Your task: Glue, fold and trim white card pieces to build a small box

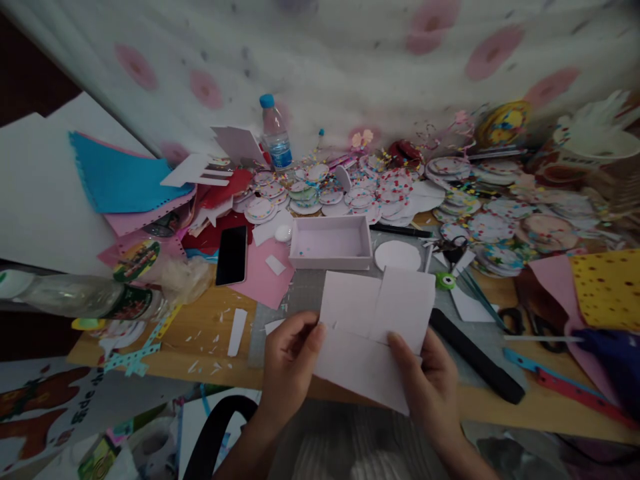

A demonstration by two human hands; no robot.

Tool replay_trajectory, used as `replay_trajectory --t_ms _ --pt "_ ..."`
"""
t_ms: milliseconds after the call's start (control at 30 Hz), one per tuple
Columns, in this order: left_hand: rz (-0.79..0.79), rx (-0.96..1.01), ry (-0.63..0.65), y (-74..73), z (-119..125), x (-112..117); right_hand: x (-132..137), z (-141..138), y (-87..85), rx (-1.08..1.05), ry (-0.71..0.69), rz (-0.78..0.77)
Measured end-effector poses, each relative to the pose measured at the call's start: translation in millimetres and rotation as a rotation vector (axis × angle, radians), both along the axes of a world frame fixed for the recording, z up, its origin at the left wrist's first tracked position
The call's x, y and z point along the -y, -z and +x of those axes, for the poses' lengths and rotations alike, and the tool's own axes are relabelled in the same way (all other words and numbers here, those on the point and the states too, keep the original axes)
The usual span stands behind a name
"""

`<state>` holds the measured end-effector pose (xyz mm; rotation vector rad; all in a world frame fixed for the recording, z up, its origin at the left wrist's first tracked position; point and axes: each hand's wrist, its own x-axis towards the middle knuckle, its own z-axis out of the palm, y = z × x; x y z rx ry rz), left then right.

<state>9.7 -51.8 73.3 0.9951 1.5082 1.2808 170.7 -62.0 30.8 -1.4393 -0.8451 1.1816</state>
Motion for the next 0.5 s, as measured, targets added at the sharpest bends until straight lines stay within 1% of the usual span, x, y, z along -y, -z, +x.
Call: replay_trajectory --t_ms 67,133,200,300,400,500 --pt "-0.035 0.050 0.020 4.9 -2 -1 0 -3 -1.9 -0.040 0.005 -0.027" --pt "-0.094 0.126 0.045 9.0 -7 -5 1 -5 -4.9 -0.127 -0.006 -0.081" --pt "-0.160 0.182 0.074 10.6 -14 -12 3 -6 -7.9 -0.204 -0.066 -0.146" --pt "-0.259 0.227 0.117 6.7 -25 -24 8 -3 -11.7 -0.266 -0.218 -0.242" --pt "-0.278 0.192 0.191 -0.7 -34 -32 12 0 -15.1 -0.308 -0.356 -0.307" --pt "-0.228 0.045 0.340 -5.4 -41 -33 13 2 -17.7 -0.302 -0.415 -0.294"
